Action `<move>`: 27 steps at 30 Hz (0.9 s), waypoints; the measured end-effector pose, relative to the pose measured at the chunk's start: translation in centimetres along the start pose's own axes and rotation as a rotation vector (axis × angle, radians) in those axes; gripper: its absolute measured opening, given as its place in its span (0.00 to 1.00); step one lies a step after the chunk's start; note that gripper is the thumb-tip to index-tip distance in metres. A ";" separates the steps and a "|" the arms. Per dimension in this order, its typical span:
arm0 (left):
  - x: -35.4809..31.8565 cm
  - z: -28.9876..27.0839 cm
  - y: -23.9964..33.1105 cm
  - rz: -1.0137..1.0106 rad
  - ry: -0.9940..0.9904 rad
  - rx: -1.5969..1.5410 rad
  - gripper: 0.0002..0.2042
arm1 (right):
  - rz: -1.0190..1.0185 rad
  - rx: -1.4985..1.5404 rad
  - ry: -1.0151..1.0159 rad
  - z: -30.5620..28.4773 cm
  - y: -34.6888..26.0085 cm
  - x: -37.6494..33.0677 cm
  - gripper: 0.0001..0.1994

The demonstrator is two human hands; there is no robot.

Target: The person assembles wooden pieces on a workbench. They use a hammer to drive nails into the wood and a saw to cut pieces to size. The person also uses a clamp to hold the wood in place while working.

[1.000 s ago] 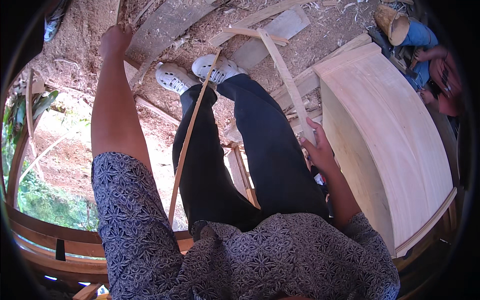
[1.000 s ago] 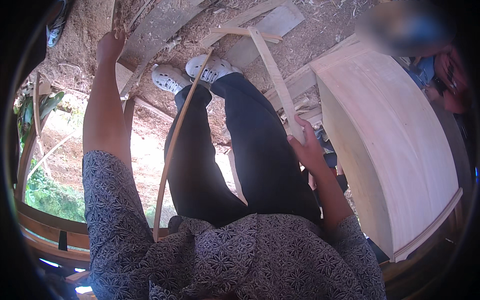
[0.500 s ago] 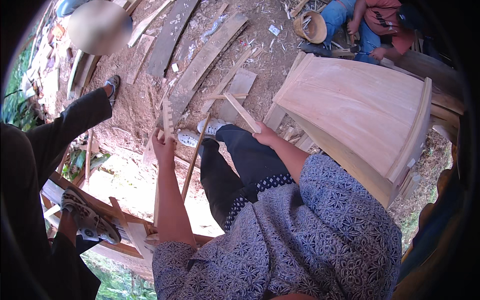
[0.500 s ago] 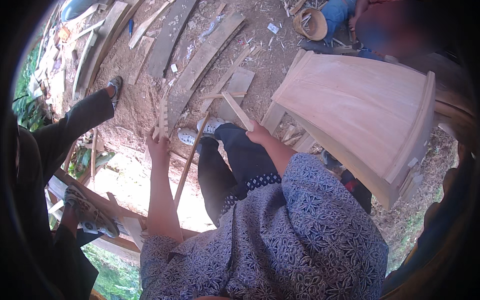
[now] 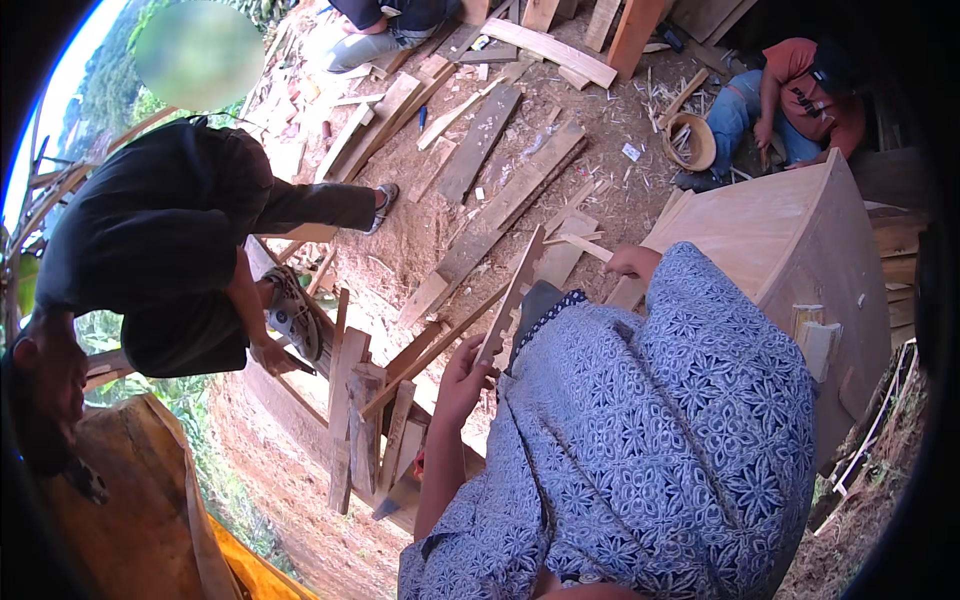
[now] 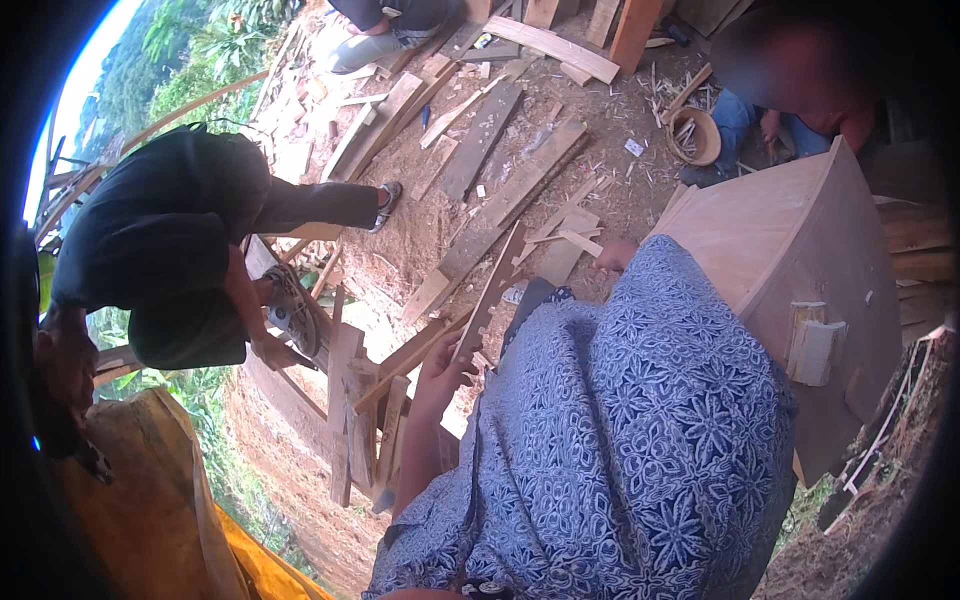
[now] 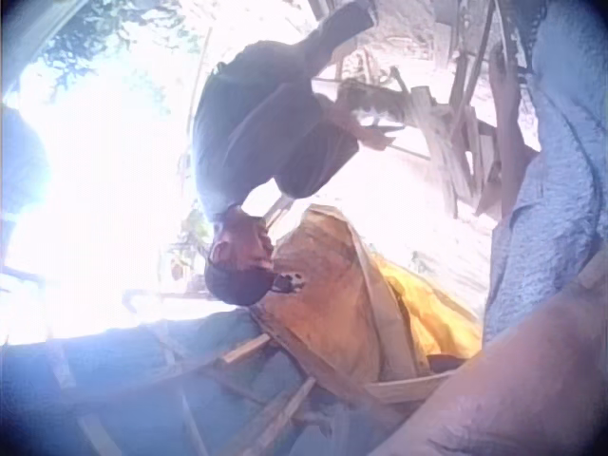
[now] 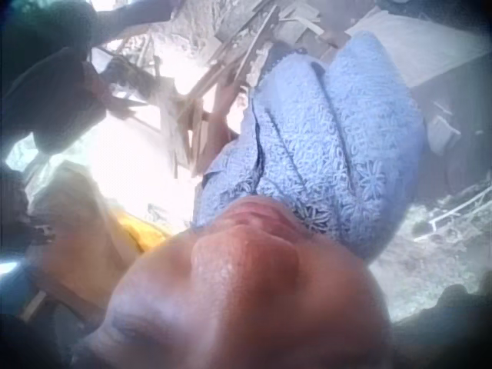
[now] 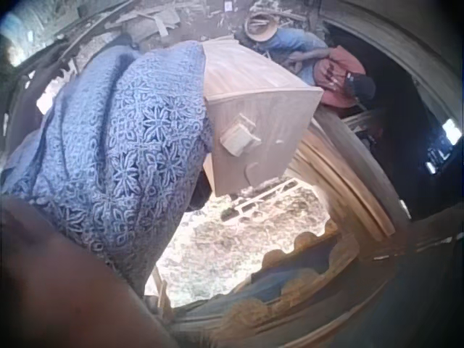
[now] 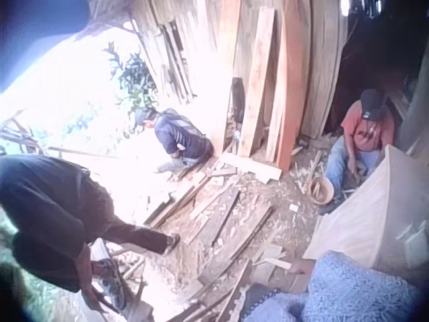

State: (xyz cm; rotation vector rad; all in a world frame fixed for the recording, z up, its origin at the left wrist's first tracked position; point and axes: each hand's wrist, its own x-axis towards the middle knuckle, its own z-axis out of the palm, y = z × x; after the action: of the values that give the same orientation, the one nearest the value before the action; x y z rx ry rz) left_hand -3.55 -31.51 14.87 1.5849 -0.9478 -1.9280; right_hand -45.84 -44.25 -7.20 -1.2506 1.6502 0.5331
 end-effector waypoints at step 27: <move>-20.5 18.0 -25.4 0.384 1.159 -1.263 0.21 | -0.795 -1.205 -0.346 -15.3 -38.8 -26.0 0.33</move>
State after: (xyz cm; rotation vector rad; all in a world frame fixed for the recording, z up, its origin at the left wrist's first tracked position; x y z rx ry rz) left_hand -14.71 3.83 10.79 1.1693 0.4128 -0.6674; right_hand -17.01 -58.40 29.95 -2.3103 0.3187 1.1898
